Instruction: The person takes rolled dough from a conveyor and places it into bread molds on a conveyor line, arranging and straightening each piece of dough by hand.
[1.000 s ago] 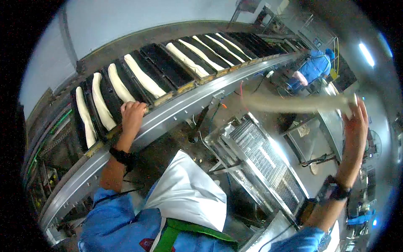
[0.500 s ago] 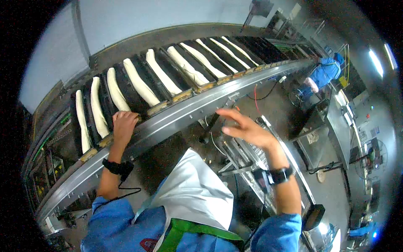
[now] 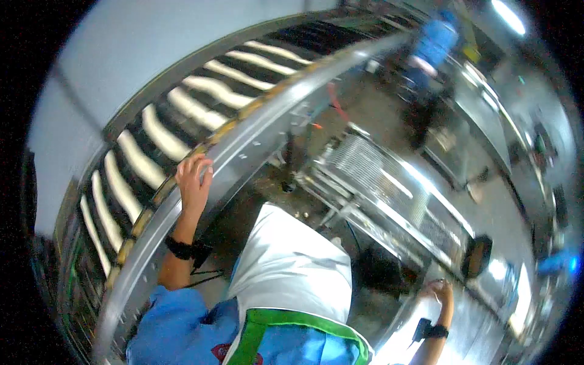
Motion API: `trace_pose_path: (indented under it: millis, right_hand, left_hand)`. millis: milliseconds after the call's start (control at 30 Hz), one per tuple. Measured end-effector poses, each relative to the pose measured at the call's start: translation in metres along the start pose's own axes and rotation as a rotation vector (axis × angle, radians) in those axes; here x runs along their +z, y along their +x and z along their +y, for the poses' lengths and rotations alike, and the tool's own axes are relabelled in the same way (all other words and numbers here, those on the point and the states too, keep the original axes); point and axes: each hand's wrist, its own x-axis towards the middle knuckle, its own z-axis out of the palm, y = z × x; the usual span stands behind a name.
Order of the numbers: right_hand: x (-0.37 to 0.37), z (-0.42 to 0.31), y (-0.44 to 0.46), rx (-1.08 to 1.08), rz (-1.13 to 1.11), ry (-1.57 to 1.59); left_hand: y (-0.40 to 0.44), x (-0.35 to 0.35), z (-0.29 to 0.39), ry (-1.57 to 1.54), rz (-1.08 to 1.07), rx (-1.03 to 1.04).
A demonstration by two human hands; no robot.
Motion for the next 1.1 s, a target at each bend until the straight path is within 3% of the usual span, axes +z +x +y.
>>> trace_pose_path:
  millis: [133, 267, 467, 567, 633, 733, 833, 967, 1067, 1100]
  right_hand:
    - [-0.024, -0.039, -0.104, 0.305, -0.128, 0.054]
    - [-0.073, -0.087, -0.127, 0.45, -0.289, 0.184]
    - [-0.084, -0.091, -0.102, 0.532, -0.432, 0.062]
    - [-0.06, -0.074, -0.064, 0.414, -0.608, -0.172]
    - [-0.047, -0.054, -0.108, 0.373, -0.48, 0.677]
    - [-0.07, -0.069, -0.117, 0.456, -0.257, 0.571]
    - [-0.111, -0.112, -0.098, 0.747, -0.472, 0.101]
    - [-0.12, -0.118, -0.096, 0.717, -0.478, 0.035]
    - [-0.105, -0.095, -0.086, 0.644, -0.481, -0.009]
    - [-0.106, -0.09, -0.086, 0.642, -0.46, 0.018]
  left_hand:
    - [0.017, 0.057, 0.04, -0.083, -0.21, 0.131]
    - [0.029, 0.098, 0.067, -0.035, -0.392, 0.173]
    - [0.055, 0.138, 0.06, 0.159, -0.373, 0.19]
    - [0.075, 0.157, 0.05, 0.206, -0.426, 0.17]
    - [0.083, 0.162, 0.047, 0.292, -0.532, 0.164]
    - [0.082, 0.167, 0.064, 0.31, -0.673, 0.077]
    - [0.07, 0.162, 0.114, 0.233, -0.737, 0.257]
    - [0.057, 0.146, 0.205, 0.073, -0.86, 0.479]
    - [0.044, 0.164, 0.25, -0.159, -0.789, 0.871]
    - [0.034, 0.159, 0.281, -0.145, -0.867, 0.841]
